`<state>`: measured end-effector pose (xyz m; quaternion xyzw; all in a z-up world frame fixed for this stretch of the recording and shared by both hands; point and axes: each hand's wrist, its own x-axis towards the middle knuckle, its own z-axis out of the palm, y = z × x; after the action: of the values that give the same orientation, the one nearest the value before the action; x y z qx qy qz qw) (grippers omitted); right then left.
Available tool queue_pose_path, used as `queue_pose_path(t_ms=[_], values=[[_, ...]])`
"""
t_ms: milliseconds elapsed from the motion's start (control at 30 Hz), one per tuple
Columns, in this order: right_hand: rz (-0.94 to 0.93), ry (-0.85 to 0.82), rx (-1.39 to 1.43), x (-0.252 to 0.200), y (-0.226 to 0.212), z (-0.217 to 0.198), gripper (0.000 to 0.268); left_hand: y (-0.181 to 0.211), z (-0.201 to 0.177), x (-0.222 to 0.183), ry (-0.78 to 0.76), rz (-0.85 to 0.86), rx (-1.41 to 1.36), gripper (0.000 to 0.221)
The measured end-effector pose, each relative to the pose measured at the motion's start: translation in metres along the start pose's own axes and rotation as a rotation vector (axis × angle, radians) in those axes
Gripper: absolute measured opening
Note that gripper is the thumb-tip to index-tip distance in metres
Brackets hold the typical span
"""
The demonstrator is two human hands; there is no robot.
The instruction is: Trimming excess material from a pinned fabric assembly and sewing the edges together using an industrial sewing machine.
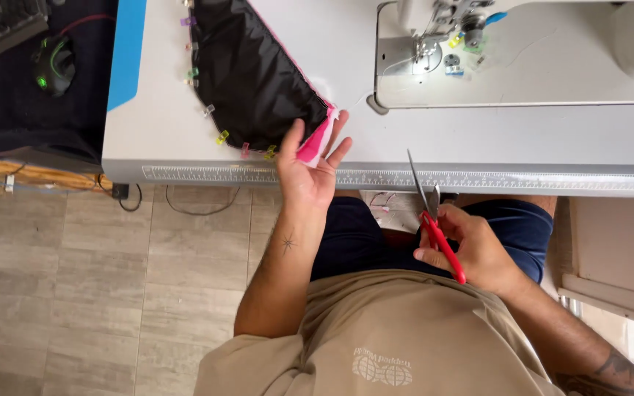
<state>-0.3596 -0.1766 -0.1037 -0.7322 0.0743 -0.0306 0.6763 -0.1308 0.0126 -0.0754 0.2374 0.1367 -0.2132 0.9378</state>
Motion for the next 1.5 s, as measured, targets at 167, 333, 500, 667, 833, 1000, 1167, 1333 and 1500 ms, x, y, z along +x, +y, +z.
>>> queue_pose_path(t_ms=[167,333,500,667,833,1000,1167,1333,1500], values=[[0.064,0.021,-0.026,-0.007,-0.003,0.005,0.049,-0.039,-0.001,-0.013,0.061,0.263,0.205,0.027],[0.174,0.029,-0.056,-0.017,0.007,0.003,0.051,-0.076,-0.055,-0.034,0.077,0.466,0.608,0.048],[0.202,0.016,-0.058,-0.028,0.002,-0.002,0.041,-0.094,-0.057,-0.064,-0.047,0.668,0.932,0.033],[0.23,0.025,-0.093,-0.035,0.003,-0.006,0.037,-0.1,-0.06,-0.072,-0.112,0.678,1.002,0.036],[0.188,0.02,-0.091,-0.031,0.003,-0.003,0.034,-0.099,-0.05,-0.082,-0.18,0.706,1.087,0.032],[0.097,0.047,-0.092,-0.022,0.005,-0.002,0.034,-0.102,-0.051,-0.088,-0.202,0.741,1.118,0.039],[0.063,0.055,-0.092,-0.021,0.012,-0.002,0.033,-0.105,-0.059,-0.085,-0.222,0.749,1.138,0.04],[0.062,0.088,-0.109,-0.022,0.012,0.001,0.03,-0.108,-0.063,-0.084,-0.236,0.761,1.146,0.042],[0.063,0.129,-0.134,-0.027,0.019,0.005,0.022,-0.11,-0.066,-0.082,-0.238,0.759,1.141,0.04]])
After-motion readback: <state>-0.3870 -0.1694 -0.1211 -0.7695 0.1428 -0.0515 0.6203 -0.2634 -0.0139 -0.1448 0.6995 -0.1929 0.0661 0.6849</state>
